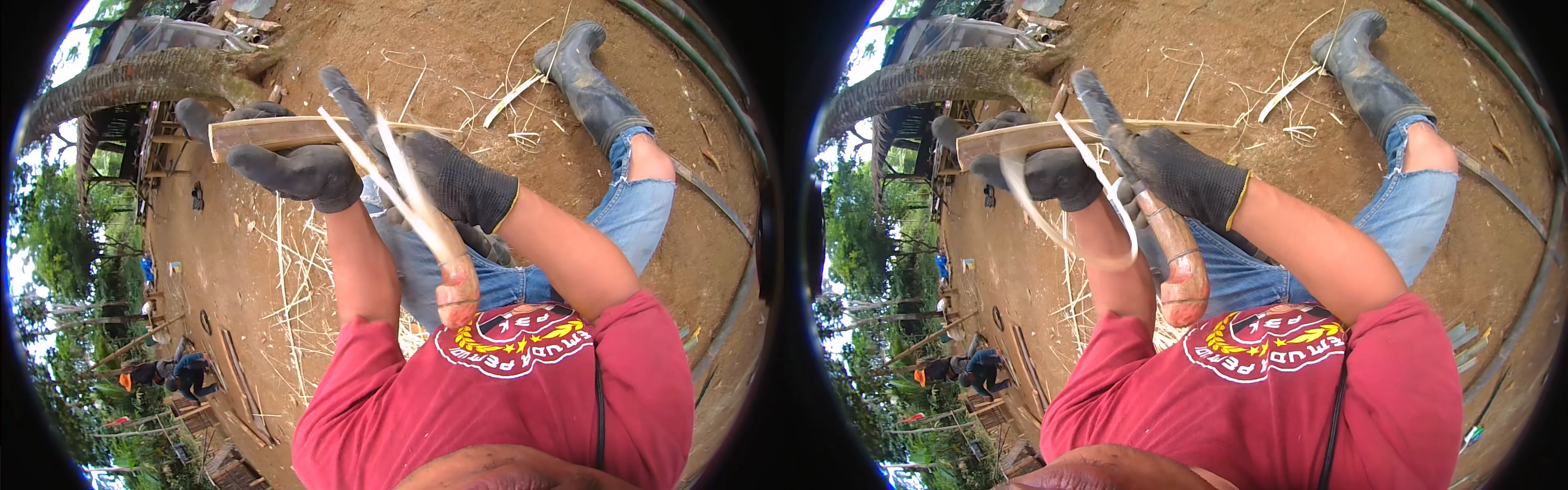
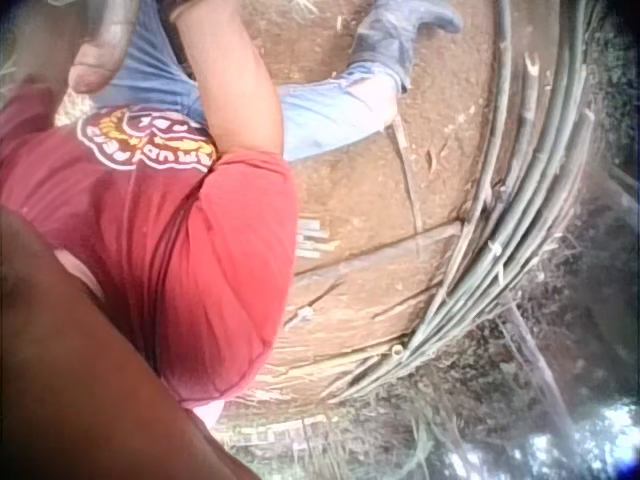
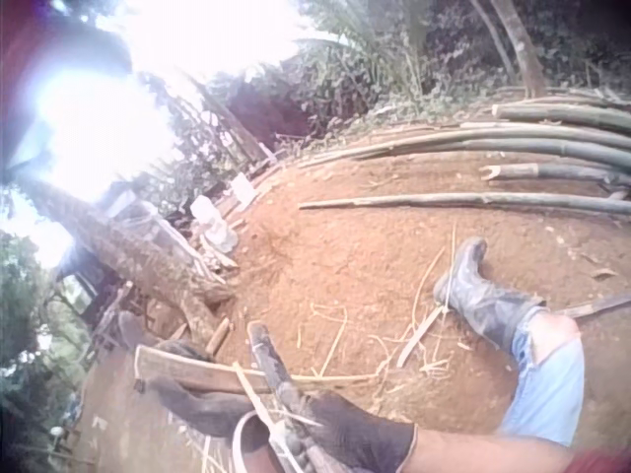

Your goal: The person sits on the ground and uses a machete to split long bamboo poles into thin strips. They hold the bamboo with one hand and strike it with the machete in the other, repeatedly splitting the material and occasionally inspecting the resulting strips.

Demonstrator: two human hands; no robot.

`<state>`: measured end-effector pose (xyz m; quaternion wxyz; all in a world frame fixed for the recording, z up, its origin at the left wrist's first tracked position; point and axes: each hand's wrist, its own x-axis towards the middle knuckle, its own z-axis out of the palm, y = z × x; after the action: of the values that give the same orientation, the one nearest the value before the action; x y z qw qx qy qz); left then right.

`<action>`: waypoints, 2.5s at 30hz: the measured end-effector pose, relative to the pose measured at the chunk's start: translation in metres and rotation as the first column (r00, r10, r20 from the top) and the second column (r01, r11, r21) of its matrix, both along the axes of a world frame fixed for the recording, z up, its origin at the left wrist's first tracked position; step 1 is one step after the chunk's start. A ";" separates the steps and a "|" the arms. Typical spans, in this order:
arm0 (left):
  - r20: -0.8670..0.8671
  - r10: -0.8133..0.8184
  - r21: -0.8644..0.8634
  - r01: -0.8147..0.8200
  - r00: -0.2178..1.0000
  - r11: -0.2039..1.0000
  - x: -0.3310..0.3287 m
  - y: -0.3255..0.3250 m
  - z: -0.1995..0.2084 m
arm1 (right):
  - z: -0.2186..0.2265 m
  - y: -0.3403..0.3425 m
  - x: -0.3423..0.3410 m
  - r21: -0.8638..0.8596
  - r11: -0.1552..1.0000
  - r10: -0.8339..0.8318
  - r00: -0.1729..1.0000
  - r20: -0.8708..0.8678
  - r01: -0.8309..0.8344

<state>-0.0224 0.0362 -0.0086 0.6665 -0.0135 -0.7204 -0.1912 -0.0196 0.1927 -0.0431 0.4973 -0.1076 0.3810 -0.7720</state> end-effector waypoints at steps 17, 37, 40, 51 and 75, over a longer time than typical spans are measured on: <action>0.841 -0.447 0.436 0.107 0.305 0.893 0.019 -0.034 -0.080 | -0.085 -0.019 -0.003 0.083 0.929 -0.369 0.907 0.201 0.360; 0.174 -0.940 0.983 0.000 0.294 0.182 0.005 0.003 -0.063 | -0.017 -0.019 0.023 -0.130 0.901 -0.410 0.911 0.051 0.413; 0.443 -0.829 0.821 0.215 0.342 0.528 0.011 0.031 -0.062 | -0.018 -0.029 0.024 -0.366 0.871 -0.325 0.943 0.071 0.328; 0.584 -0.761 0.762 0.131 0.283 0.634 0.025 0.009 -0.075 | -0.019 -0.020 0.028 -0.256 0.942 -0.238 0.969 -0.059 0.216; 0.699 -0.669 0.620 0.253 0.253 0.743 0.022 0.007 -0.075 | -0.037 -0.030 0.029 -0.392 0.821 -0.569 0.652 -0.501 0.414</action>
<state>-0.0007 0.0431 -0.0836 0.0730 0.0054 -0.8658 -0.4950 0.0090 0.1629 -0.0800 0.1040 -0.2972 0.4349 -0.8436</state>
